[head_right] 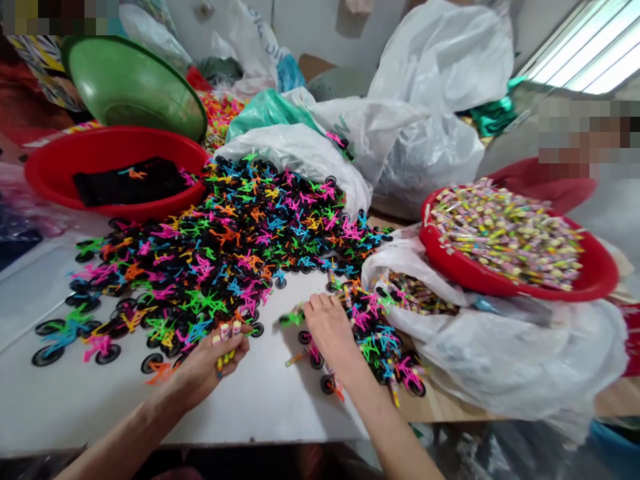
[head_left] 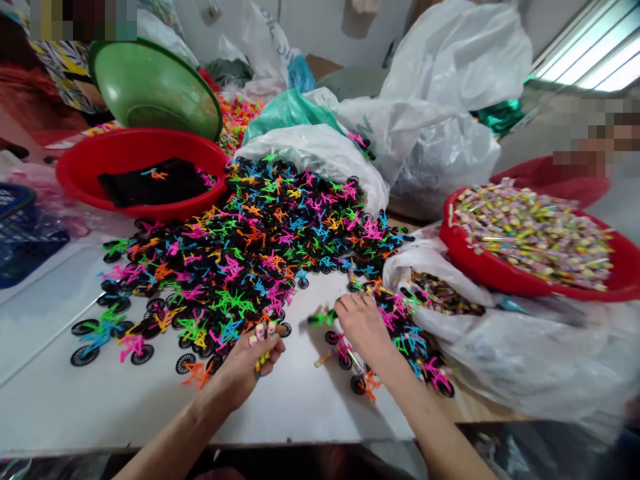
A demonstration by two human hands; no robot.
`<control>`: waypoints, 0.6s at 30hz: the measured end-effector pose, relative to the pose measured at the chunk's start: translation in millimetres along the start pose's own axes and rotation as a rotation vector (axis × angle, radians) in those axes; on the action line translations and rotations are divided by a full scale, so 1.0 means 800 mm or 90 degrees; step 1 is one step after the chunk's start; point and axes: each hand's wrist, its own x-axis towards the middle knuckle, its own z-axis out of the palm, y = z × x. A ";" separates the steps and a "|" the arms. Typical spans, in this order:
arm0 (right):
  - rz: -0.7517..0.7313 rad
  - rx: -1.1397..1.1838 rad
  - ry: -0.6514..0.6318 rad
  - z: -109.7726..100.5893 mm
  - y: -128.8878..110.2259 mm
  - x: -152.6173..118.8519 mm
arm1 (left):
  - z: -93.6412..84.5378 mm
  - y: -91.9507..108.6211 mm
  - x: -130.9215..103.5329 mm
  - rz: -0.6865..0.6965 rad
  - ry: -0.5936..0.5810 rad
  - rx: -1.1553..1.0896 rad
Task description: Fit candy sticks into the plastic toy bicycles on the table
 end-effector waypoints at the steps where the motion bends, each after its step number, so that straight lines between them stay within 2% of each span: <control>1: 0.003 -0.007 -0.049 -0.007 0.004 -0.010 | 0.000 -0.007 0.002 -0.009 -0.021 0.008; 3: 0.032 0.017 -0.139 -0.016 0.022 -0.014 | 0.003 -0.021 0.003 -0.023 -0.061 0.028; 5: 0.094 0.049 -0.170 -0.018 0.045 0.005 | 0.010 -0.032 0.002 -0.037 -0.084 0.040; 8: 0.196 0.051 -0.124 -0.003 0.069 0.061 | 0.020 -0.041 -0.002 -0.049 -0.091 0.054; 10: 0.245 0.047 -0.111 0.013 0.071 0.096 | 0.025 -0.046 -0.006 -0.054 -0.090 0.068; 12: 0.284 0.051 -0.113 0.027 0.067 0.116 | 0.026 -0.050 -0.009 -0.055 -0.089 0.078; 14: 0.320 0.052 -0.116 0.034 0.066 0.115 | 0.023 -0.054 -0.011 -0.056 -0.086 0.082; 18: 0.339 0.044 -0.085 0.023 0.068 0.077 | 0.021 -0.059 -0.009 -0.080 -0.083 0.079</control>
